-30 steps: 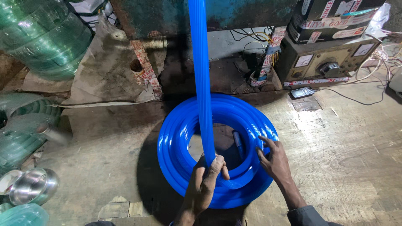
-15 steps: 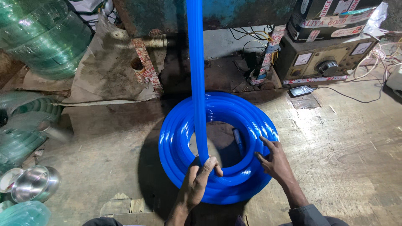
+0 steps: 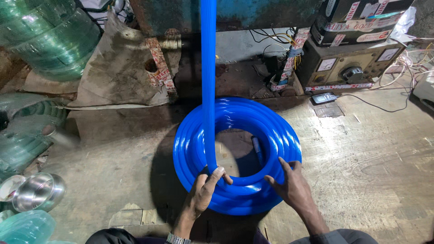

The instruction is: The person coils a long blue plastic pipe into a circular bundle on the floor. They guide the pipe with both hands, forming neat concentric loops and adjusting the coil as it grows.

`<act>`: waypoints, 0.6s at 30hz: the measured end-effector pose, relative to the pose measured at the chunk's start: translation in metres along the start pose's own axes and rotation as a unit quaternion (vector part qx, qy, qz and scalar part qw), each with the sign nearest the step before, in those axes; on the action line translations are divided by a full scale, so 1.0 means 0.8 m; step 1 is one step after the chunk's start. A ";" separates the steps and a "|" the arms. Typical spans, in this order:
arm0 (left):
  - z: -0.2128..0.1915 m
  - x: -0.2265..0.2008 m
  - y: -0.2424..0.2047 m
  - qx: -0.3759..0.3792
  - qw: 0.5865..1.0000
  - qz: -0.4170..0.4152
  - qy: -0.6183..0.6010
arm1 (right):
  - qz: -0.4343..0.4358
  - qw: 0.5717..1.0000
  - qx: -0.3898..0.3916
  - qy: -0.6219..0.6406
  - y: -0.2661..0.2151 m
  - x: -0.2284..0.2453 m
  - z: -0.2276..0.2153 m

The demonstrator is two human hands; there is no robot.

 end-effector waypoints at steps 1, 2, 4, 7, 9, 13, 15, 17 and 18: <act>0.001 0.004 0.000 0.000 1.000 0.000 -0.001 | 0.000 1.000 0.000 -0.001 0.002 -0.006 0.006; 0.003 0.007 0.000 0.007 1.000 0.013 -0.001 | -0.009 1.000 -0.011 0.014 0.004 -0.011 0.011; 0.003 0.010 0.000 0.016 1.000 0.025 -0.001 | -0.016 0.999 -0.023 0.028 0.003 -0.012 0.011; 0.000 0.014 0.003 0.001 1.000 0.019 0.006 | 0.013 0.999 0.015 0.049 0.000 -0.005 0.004; -0.006 0.024 0.008 -0.005 1.000 0.016 -0.004 | -0.026 0.999 -0.034 0.025 0.001 -0.009 0.014; -0.015 0.029 0.012 -0.004 1.000 0.013 -0.008 | -0.036 0.999 -0.039 -0.008 -0.014 0.002 0.015; -0.019 0.034 0.013 -0.018 1.000 -0.012 -0.006 | -0.191 0.973 -0.128 -0.025 -0.021 0.006 0.024; -0.021 0.029 0.010 -0.020 0.999 -0.030 -0.011 | -0.258 0.959 -0.109 -0.041 -0.028 0.016 0.038; -0.023 0.026 0.009 -0.021 0.999 -0.047 -0.015 | -0.323 0.941 -0.090 -0.055 -0.032 0.022 0.045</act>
Point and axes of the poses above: each hand's wrist, its own y-axis towards the middle knuckle, its own z-axis out of the palm, x = y × z, the point moved 1 cm from there along y, towards the middle knuckle, and after that the axes turned 4 degrees about -x, right-handed, at the moved point
